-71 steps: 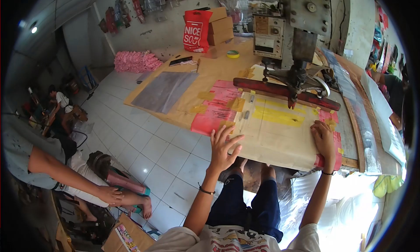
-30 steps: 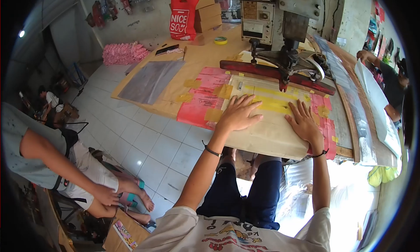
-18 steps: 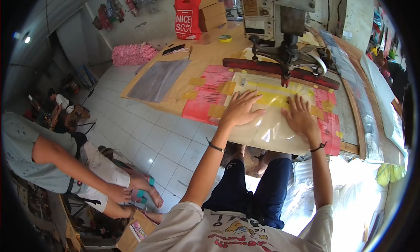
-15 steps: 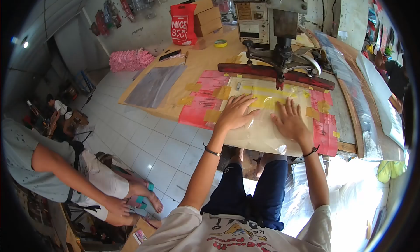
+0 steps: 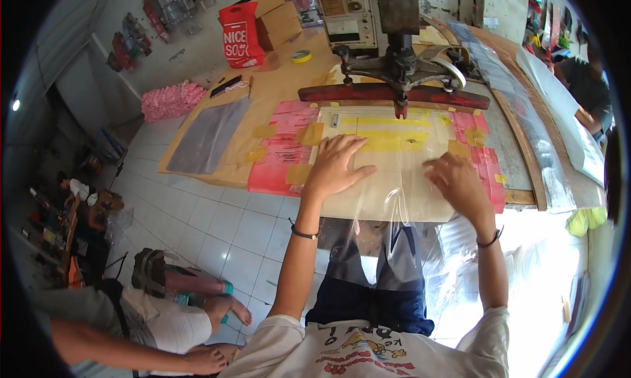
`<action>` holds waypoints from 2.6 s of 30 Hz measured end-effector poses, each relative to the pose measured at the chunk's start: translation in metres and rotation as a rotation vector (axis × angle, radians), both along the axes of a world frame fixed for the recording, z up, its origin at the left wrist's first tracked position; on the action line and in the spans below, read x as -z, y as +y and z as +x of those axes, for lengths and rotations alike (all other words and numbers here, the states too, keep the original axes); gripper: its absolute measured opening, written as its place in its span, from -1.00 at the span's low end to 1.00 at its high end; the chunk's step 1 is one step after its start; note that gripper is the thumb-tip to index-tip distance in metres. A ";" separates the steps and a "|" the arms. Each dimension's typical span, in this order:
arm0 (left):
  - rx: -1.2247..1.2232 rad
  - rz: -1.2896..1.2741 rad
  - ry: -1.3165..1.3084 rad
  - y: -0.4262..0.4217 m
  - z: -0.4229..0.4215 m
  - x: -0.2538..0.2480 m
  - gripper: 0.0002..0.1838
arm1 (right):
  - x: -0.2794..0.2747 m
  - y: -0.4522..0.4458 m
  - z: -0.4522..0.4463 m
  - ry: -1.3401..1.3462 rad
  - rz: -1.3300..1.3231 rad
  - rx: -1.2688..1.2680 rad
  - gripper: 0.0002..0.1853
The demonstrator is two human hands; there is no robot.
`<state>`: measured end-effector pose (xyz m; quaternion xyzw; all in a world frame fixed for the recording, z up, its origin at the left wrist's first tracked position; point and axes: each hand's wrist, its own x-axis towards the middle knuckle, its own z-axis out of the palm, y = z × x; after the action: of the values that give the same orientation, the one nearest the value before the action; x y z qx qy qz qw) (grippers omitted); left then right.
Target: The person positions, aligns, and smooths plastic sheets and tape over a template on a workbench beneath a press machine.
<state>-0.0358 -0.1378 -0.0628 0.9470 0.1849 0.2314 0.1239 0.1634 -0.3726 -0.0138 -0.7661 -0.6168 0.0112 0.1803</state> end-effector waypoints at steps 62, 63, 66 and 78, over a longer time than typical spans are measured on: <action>0.045 0.024 -0.314 -0.027 -0.005 -0.032 -0.59 | 0.021 0.018 0.052 0.234 0.347 -0.007 -0.78; 0.095 0.032 -0.255 -0.032 0.001 -0.030 -0.55 | 0.022 0.018 0.051 0.234 0.339 0.002 -0.78; 0.175 0.090 -0.232 -0.037 0.013 -0.005 -0.50 | 0.020 0.018 0.048 0.269 0.347 0.022 -0.80; -0.029 0.102 -0.014 -0.040 0.014 0.005 -0.37 | 0.034 0.020 0.053 0.277 0.375 0.057 -0.85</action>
<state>-0.0219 -0.1780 -0.0682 0.9477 0.1856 0.2491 0.0734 0.2165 -0.3524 -0.0476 -0.7274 -0.5557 -0.0038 0.4026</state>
